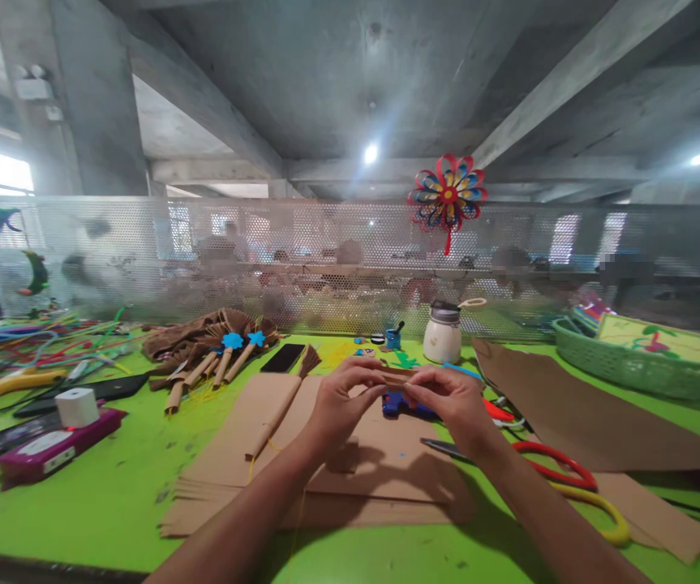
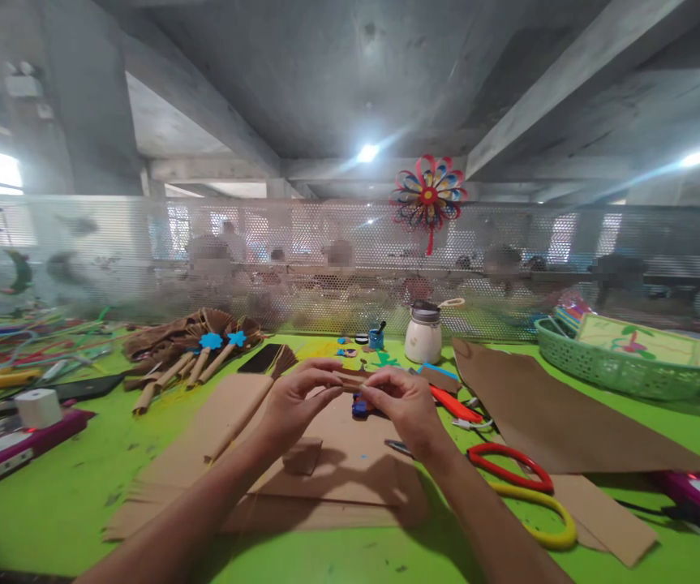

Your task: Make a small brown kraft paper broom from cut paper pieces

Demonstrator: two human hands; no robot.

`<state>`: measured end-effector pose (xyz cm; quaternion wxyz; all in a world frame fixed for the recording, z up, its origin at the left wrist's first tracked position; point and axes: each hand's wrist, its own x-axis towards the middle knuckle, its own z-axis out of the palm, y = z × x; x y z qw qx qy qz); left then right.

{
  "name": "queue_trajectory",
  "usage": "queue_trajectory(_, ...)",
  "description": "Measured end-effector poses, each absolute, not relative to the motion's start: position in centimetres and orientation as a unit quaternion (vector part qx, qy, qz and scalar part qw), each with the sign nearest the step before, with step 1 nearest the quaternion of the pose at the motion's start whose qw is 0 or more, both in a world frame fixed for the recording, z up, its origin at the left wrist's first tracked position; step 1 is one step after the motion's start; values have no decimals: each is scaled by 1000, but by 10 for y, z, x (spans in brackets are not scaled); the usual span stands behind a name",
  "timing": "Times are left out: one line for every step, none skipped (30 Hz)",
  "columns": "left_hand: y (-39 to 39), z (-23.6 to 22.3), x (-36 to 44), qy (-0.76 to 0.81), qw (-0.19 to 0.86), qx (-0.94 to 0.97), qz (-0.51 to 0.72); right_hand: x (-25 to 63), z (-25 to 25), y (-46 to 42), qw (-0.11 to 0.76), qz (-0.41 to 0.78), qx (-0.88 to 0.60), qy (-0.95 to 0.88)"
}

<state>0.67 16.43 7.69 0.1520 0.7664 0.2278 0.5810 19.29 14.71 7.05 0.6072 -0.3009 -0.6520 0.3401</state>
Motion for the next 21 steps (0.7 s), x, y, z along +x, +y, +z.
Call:
queue_trajectory(165,77,7,227,155,769,577,193,70,148,606,342,-303,-651)
queue_trajectory(165,76,6,227,153,772,573,193,69,148,606,349,-302,-648)
queue_trajectory(165,76,7,227,148,776,569,193,69,149,607,358,-301,-642)
queue_trajectory(165,76,7,228,141,780,566,192,69,149,610,367,-298,-636)
queue_trajectory(164,76,7,229,135,781,565,191,68,149,613,376,-295,-630)
queue_trajectory(164,75,7,232,132,781,565,191,68,149,616,383,-291,-624)
queue_trajectory(163,75,8,237,133,779,564,190,68,149,618,389,-286,-620)
queue_trajectory(163,75,8,244,134,778,563,190,68,149,620,393,-281,-618)
queue_trajectory(162,76,8,251,131,777,562,189,68,149,621,396,-279,-617)
queue_trajectory(162,76,8,256,126,778,560,189,68,149,621,398,-278,-616)
queue_trajectory(162,75,8,260,118,779,558,189,68,150,622,397,-279,-615)
queue_trajectory(162,75,8,262,109,781,556,189,67,150,624,395,-281,-613)
queue_trajectory(162,75,8,264,102,782,555,189,67,151,626,393,-284,-611)
queue_trajectory(162,74,8,266,99,782,555,189,66,152,628,390,-287,-609)
queue_trajectory(162,74,8,268,99,782,555,190,65,153,631,387,-290,-607)
queue_trajectory(162,73,9,270,102,780,555,190,65,153,633,383,-294,-604)
queue_trajectory(162,72,9,272,108,777,557,190,64,154,637,380,-300,-601)
queue_trajectory(162,71,10,274,116,774,559,190,64,154,639,377,-304,-597)
queue_trajectory(162,71,10,276,124,770,562,190,63,155,642,376,-307,-594)
queue_trajectory(161,70,11,278,130,767,564,190,63,155,644,376,-306,-591)
queue_trajectory(162,69,12,280,133,765,564,189,63,154,646,377,-304,-590)
